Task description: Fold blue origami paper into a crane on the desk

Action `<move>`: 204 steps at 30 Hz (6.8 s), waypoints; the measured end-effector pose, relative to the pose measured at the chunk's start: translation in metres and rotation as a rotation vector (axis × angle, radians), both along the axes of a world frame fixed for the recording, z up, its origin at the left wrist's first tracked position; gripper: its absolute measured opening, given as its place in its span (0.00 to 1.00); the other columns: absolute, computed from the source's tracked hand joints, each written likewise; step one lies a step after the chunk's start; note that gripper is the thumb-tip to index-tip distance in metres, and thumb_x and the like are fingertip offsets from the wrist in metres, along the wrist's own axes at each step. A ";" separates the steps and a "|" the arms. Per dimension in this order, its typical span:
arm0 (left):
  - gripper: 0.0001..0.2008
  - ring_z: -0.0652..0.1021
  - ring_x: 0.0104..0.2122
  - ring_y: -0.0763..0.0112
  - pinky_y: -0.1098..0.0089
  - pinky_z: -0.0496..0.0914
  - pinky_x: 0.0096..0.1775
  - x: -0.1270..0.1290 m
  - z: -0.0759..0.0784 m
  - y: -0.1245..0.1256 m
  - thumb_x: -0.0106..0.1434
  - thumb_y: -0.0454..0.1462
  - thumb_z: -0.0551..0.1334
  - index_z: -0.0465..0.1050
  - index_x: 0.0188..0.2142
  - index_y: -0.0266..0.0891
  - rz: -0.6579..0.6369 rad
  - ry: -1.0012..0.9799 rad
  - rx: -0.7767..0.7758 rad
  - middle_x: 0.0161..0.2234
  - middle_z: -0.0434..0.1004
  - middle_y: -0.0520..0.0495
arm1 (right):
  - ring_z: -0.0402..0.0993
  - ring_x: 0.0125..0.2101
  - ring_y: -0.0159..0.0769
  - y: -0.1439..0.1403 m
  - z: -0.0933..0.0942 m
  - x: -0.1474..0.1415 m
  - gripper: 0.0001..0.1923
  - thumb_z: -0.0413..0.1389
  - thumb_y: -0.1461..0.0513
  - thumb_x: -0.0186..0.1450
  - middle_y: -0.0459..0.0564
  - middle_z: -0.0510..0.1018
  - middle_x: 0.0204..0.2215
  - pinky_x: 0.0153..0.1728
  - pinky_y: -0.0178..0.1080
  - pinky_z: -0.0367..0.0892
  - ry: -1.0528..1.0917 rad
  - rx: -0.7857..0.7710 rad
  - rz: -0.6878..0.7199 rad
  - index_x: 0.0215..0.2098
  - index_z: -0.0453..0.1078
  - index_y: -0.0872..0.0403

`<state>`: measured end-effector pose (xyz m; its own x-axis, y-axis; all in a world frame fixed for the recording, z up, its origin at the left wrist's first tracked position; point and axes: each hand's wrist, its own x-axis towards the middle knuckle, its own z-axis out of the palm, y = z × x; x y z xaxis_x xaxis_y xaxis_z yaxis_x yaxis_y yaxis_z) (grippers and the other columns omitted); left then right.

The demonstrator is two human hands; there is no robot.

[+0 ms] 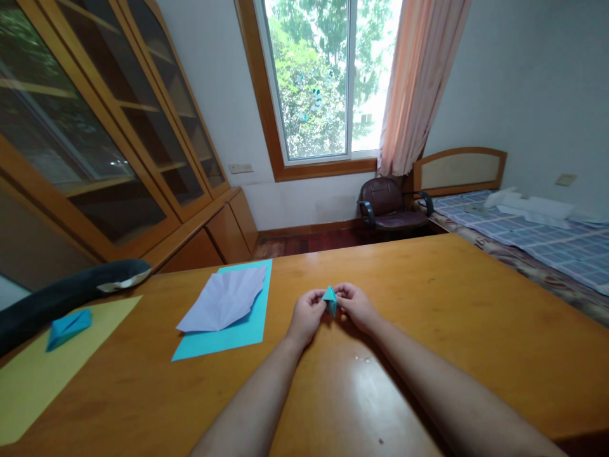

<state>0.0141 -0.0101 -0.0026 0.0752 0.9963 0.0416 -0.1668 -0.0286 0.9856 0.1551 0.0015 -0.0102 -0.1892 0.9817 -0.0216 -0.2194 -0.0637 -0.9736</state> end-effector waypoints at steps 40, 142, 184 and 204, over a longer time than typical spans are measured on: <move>0.05 0.70 0.22 0.76 0.77 0.62 0.26 -0.001 -0.010 0.005 0.44 0.29 0.62 0.71 0.23 0.37 0.117 0.105 0.035 0.20 0.71 0.54 | 0.70 0.28 0.36 0.002 -0.005 -0.007 0.07 0.54 0.64 0.52 0.47 0.77 0.25 0.30 0.36 0.66 -0.324 0.221 -0.161 0.27 0.74 0.53; 0.17 0.76 0.28 0.73 0.72 0.72 0.34 -0.021 -0.002 0.006 0.40 0.39 0.76 0.77 0.28 0.35 0.039 -0.407 -0.070 0.26 0.78 0.50 | 0.76 0.27 0.37 -0.005 0.003 -0.001 0.12 0.63 0.55 0.52 0.49 0.81 0.26 0.31 0.38 0.71 -0.210 0.278 -0.109 0.29 0.78 0.55; 0.15 0.76 0.28 0.74 0.71 0.71 0.36 -0.012 -0.005 0.004 0.39 0.38 0.76 0.77 0.26 0.35 0.015 -0.395 -0.095 0.26 0.78 0.51 | 0.71 0.25 0.34 -0.008 0.008 -0.007 0.09 0.60 0.57 0.57 0.49 0.77 0.23 0.29 0.35 0.67 -0.251 0.469 -0.160 0.25 0.74 0.55; 0.12 0.73 0.29 0.75 0.72 0.67 0.37 -0.008 -0.010 0.008 0.43 0.39 0.74 0.77 0.25 0.36 0.110 -0.345 0.050 0.25 0.76 0.51 | 0.69 0.23 0.32 -0.008 0.007 -0.011 0.09 0.58 0.59 0.57 0.48 0.76 0.20 0.26 0.34 0.63 -0.350 0.481 -0.225 0.23 0.74 0.55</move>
<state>0.0064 -0.0025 -0.0129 -0.0589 0.9938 0.0945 -0.4828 -0.1112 0.8686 0.1436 -0.0064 -0.0031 -0.0392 0.9118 0.4088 0.1602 0.4095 -0.8981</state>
